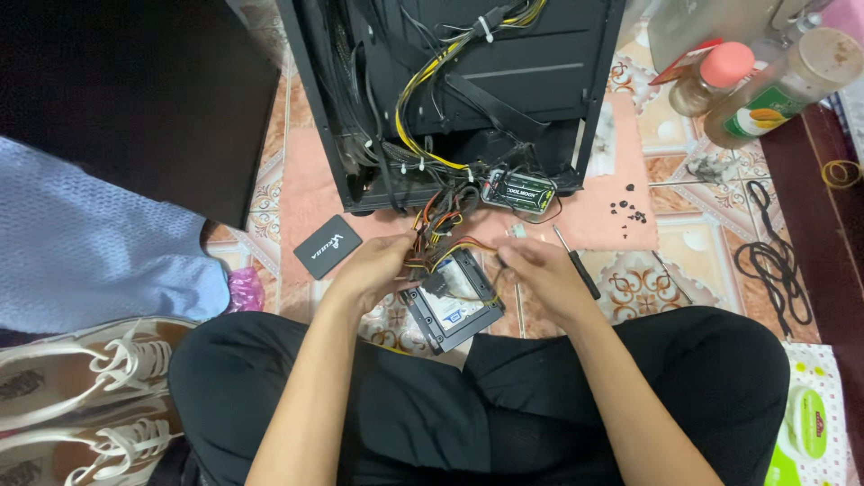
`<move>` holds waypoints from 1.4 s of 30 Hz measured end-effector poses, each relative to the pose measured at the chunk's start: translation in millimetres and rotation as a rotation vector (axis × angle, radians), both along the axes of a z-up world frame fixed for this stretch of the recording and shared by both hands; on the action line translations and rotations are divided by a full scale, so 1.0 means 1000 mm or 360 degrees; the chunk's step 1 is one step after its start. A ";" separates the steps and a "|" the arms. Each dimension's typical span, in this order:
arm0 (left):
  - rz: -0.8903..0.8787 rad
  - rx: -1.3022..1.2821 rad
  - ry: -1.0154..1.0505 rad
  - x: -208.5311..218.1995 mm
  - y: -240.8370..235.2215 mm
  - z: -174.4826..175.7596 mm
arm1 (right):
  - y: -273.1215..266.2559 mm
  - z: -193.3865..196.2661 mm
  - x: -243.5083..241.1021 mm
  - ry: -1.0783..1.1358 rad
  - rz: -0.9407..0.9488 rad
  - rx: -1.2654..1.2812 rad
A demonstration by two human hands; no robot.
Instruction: The person unscrews and removes a component from a mounting bracket, handles various internal power and data cables inside a computer case, and wipes the interior of the case with a cloth.
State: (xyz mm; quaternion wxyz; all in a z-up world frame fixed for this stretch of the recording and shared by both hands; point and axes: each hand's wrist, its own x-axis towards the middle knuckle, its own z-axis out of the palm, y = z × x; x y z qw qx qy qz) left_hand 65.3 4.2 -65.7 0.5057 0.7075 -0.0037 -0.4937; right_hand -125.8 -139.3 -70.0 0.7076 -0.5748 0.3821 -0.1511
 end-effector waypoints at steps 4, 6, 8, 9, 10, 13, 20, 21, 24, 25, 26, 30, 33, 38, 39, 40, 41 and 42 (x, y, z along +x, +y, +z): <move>0.0006 -0.0054 0.0070 0.000 0.001 0.018 | 0.004 0.004 -0.017 -0.0148 0.0158 0.0155; -0.0088 -0.0054 0.0180 -0.014 -0.001 0.056 | 0.012 0.018 -0.025 -0.0357 0.0189 0.0330; -0.0116 -0.0088 0.0181 -0.010 -0.001 0.032 | 0.006 0.006 -0.027 -0.0435 0.0203 0.0322; -0.0145 -0.0124 0.0185 -0.008 0.000 0.020 | 0.003 0.001 -0.028 -0.0512 0.0216 0.0313; -0.0146 -0.0121 0.0184 -0.008 0.002 0.022 | 0.001 0.000 -0.030 -0.0513 0.0215 0.0315; -0.0314 -0.0226 0.0238 -0.008 0.006 0.025 | -0.005 -0.005 -0.036 -0.0557 0.0195 0.0374; -0.0242 -0.0395 0.0339 -0.012 0.008 0.007 | 0.005 0.015 -0.037 -0.0473 0.0477 0.0324; -0.0168 -0.0410 0.0418 -0.012 0.007 0.003 | 0.008 0.019 -0.036 -0.0435 0.0567 0.0364; -0.0069 -0.0347 0.0410 -0.011 0.005 -0.014 | 0.002 0.015 -0.033 -0.0395 0.0574 0.0337; -0.0071 -0.0347 0.0412 -0.013 0.004 -0.012 | 0.000 0.011 -0.033 -0.0393 0.0571 0.0337; -0.0093 -0.0325 0.0428 -0.014 0.003 -0.011 | -0.002 0.008 -0.034 -0.0408 0.0538 0.0304; -0.0089 -0.0254 0.0422 -0.020 0.002 0.006 | -0.008 0.008 -0.040 -0.0452 0.0447 0.0262; -0.0130 -0.0300 0.0452 -0.023 -0.003 0.005 | -0.004 0.019 -0.036 -0.0491 0.0520 0.0276; -0.0096 -0.0396 0.0661 -0.024 0.000 0.020 | 0.010 0.002 -0.033 -0.0682 0.0476 0.0410; -0.0084 -0.0441 0.0716 -0.025 -0.001 0.022 | 0.016 0.001 -0.032 -0.0782 0.0415 0.0488; -0.0083 -0.0440 0.0713 -0.022 0.000 0.014 | 0.017 0.005 -0.029 -0.0785 0.0416 0.0489; -0.0074 -0.0474 0.0823 -0.020 0.001 0.007 | 0.018 0.010 -0.025 -0.0915 0.0331 0.0620; -0.0064 -0.0507 0.0933 -0.018 0.002 -0.001 | 0.020 0.014 -0.022 -0.1044 0.0243 0.0751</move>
